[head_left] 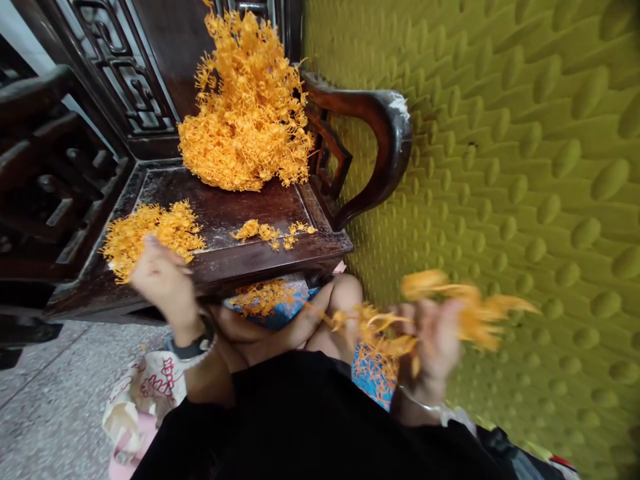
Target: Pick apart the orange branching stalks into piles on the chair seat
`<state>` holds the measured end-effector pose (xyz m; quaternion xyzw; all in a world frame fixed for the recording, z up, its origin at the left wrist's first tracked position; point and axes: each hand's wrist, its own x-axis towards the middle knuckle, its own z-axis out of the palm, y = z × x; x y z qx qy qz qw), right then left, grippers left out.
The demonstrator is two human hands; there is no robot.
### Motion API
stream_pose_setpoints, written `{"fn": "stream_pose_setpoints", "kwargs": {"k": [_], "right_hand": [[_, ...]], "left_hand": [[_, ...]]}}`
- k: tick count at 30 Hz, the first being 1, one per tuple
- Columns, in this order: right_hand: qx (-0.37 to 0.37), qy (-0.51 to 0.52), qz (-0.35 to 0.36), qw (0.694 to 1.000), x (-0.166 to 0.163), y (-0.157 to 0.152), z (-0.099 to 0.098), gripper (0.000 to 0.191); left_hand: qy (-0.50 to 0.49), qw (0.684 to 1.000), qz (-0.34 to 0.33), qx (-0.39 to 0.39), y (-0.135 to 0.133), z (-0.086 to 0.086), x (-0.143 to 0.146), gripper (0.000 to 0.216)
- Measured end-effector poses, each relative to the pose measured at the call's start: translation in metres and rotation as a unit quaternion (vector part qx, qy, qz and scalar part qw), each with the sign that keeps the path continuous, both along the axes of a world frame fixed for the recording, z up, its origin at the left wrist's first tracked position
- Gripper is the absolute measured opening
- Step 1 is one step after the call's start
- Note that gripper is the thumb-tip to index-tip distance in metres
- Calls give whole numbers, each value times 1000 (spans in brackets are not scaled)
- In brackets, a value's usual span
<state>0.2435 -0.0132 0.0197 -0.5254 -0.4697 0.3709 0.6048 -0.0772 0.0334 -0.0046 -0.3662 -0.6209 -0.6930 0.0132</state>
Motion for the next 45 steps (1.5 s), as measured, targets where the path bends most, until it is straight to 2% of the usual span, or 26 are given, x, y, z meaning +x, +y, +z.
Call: {"fn": "stream_pose_setpoints", "kwargs": {"k": [2, 4, 6, 8, 11, 16, 21, 24, 27, 29, 30, 33, 36, 38, 42, 45], "right_hand": [[38, 67, -60, 995, 18, -1, 11, 69], [53, 114, -73, 989, 25, 3, 15, 68], [46, 122, -47, 990, 20, 10, 13, 68], [39, 121, -19, 992, 10, 18, 6, 68], [29, 129, 5, 991, -4, 26, -3, 67], [11, 167, 42, 985, -12, 31, -7, 67], [4, 190, 94, 977, -18, 35, -5, 69], [-2, 185, 108, 977, -20, 38, -4, 69], [-16, 177, 122, 976, -19, 40, -4, 69], [-17, 168, 139, 976, -19, 41, -5, 69], [-14, 165, 146, 975, -19, 41, -6, 69], [-16, 158, 158, 975, -21, 39, -7, 68], [-35, 150, 161, 975, -24, 35, -7, 66], [-36, 149, 165, 974, -25, 33, -5, 66], [-22, 155, 166, 974, -26, 30, -2, 67], [-55, 134, 186, 972, -23, 19, -5, 64]], "left_hand": [[-49, 997, 24, 51, -3, 7, -14, 50], [-57, 996, 6, 75, -3, 11, -17, 53], [-32, 998, -43, 38, 3, 12, -6, 57], [14, 994, -94, -47, 14, 11, 13, 59], [122, 972, -138, -147, 39, 5, 41, 53], [299, 927, -152, -167, 82, -14, 69, 32], [336, 901, -147, -233, 103, -34, 90, 35], [309, 904, -183, -231, 103, -35, 98, 30], [168, 916, -333, -148, 91, -21, 103, 36], [58, 895, -434, -87, 78, -7, 107, 47], [26, 883, -464, -69, 71, 1, 109, 49], [15, 864, -498, -70, 57, 17, 117, 47], [-7, 859, -504, -88, 55, 19, 121, 32], [-41, 869, -484, -88, 58, 15, 120, 32], [-93, 924, -369, -36, 67, 11, 107, 32], [-115, 954, -274, 33, 74, 18, 82, 30]]}}
